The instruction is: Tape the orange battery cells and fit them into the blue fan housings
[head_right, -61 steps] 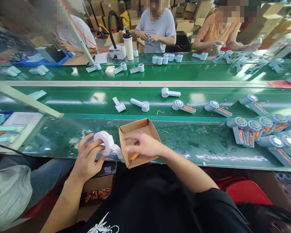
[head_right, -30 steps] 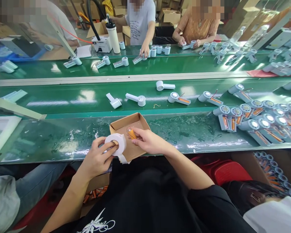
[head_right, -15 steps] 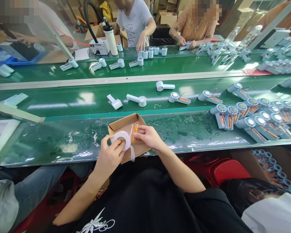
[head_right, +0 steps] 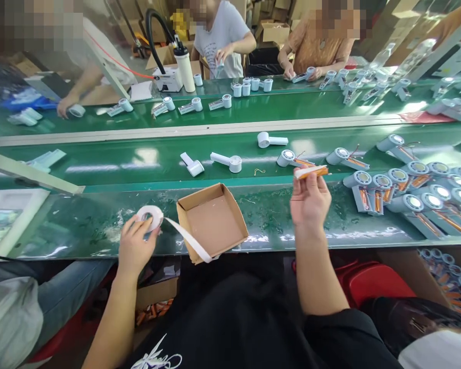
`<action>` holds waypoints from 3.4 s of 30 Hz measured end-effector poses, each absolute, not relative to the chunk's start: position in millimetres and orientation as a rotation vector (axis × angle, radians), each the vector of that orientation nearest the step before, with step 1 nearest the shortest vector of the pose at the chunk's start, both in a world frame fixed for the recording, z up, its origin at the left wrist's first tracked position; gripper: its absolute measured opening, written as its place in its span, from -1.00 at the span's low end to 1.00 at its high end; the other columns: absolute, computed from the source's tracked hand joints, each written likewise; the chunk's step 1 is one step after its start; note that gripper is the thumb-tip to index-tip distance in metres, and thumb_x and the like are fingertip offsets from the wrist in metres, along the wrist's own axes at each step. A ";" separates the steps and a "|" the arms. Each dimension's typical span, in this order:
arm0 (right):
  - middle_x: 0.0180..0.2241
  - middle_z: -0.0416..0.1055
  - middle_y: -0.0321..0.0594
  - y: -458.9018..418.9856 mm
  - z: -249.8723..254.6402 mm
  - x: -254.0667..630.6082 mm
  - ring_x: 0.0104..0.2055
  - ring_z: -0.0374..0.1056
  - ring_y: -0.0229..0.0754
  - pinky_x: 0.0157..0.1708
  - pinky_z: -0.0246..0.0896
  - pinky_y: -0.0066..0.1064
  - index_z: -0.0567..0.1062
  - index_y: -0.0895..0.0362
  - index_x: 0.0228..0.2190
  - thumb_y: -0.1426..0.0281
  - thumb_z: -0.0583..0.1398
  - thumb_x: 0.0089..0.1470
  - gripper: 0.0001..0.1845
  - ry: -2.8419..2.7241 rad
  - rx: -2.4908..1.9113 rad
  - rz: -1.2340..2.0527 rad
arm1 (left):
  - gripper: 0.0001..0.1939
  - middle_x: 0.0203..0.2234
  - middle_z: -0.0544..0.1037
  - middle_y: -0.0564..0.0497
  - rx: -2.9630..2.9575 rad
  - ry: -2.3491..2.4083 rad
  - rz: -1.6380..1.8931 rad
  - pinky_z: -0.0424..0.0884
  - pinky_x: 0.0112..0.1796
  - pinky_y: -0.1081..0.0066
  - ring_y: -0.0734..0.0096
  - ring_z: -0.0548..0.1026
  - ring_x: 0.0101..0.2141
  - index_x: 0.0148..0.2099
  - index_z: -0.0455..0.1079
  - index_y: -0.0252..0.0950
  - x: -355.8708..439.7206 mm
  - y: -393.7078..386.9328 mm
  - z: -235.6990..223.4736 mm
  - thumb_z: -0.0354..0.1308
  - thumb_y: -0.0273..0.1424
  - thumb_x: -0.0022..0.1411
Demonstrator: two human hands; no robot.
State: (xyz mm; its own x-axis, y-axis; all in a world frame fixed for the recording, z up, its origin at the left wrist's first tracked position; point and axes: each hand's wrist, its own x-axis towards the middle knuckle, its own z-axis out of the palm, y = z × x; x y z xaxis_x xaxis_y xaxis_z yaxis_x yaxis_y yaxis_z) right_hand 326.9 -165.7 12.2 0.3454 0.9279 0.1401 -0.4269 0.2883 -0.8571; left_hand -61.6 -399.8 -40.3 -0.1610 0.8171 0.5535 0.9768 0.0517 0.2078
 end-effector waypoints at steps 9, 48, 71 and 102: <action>-0.30 0.65 -0.28 -203.5 -67.7 393.6 -0.23 0.67 0.00 -0.20 0.62 -0.17 0.33 -0.06 -0.10 0.22 0.60 -0.29 -0.21 -0.697 -1.081 1.035 | -0.49 0.02 0.61 -0.16 -1.866 -2.041 -1.045 0.36 0.20 -0.05 0.02 0.40 0.18 0.39 0.23 -0.17 -18.9 -336.4 -18.5 0.12 -0.28 0.46; -0.21 0.69 -0.23 -158.0 -59.4 374.6 -0.15 0.66 -0.01 -0.01 0.56 -0.12 0.43 -0.02 -0.02 0.15 0.45 -0.05 -0.41 -0.996 -0.952 1.184 | -0.73 0.09 0.57 -0.11 -3.193 -0.899 0.295 0.27 0.30 0.06 0.00 0.38 0.22 -0.17 0.64 -0.19 138.8 -56.9 -12.7 0.29 -0.60 0.11; -0.07 0.68 -0.11 -170.3 -16.1 353.0 -0.09 0.63 0.07 -0.24 0.34 -0.37 0.46 0.01 0.15 0.39 0.15 0.38 -0.65 -2.417 -1.702 0.348 | -0.94 0.00 0.65 -0.04 -3.377 -1.420 -0.188 0.47 0.01 0.39 0.32 0.60 -0.03 -0.21 0.48 -0.23 144.6 -74.8 -8.8 0.18 -0.44 0.29; -0.24 0.68 -0.17 -90.7 -15.9 361.7 -0.16 0.58 -0.06 -0.18 0.34 -0.41 0.65 0.09 -0.18 0.29 0.29 0.23 -0.81 -2.474 -1.684 0.339 | -0.65 0.15 0.58 -0.05 -2.752 -1.873 -1.073 0.41 0.23 0.18 0.14 0.48 0.19 0.18 0.46 -0.15 47.1 -217.3 13.8 0.11 -0.20 0.45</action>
State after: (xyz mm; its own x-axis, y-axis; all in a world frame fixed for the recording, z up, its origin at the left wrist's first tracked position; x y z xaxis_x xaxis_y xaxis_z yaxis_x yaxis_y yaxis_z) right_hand 361.7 -90.7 -15.9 -0.3692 0.9292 -0.0187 0.9000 0.3524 -0.2565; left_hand 47.1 -217.3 13.8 0.2621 0.9232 0.2810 0.7092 -0.3817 0.5927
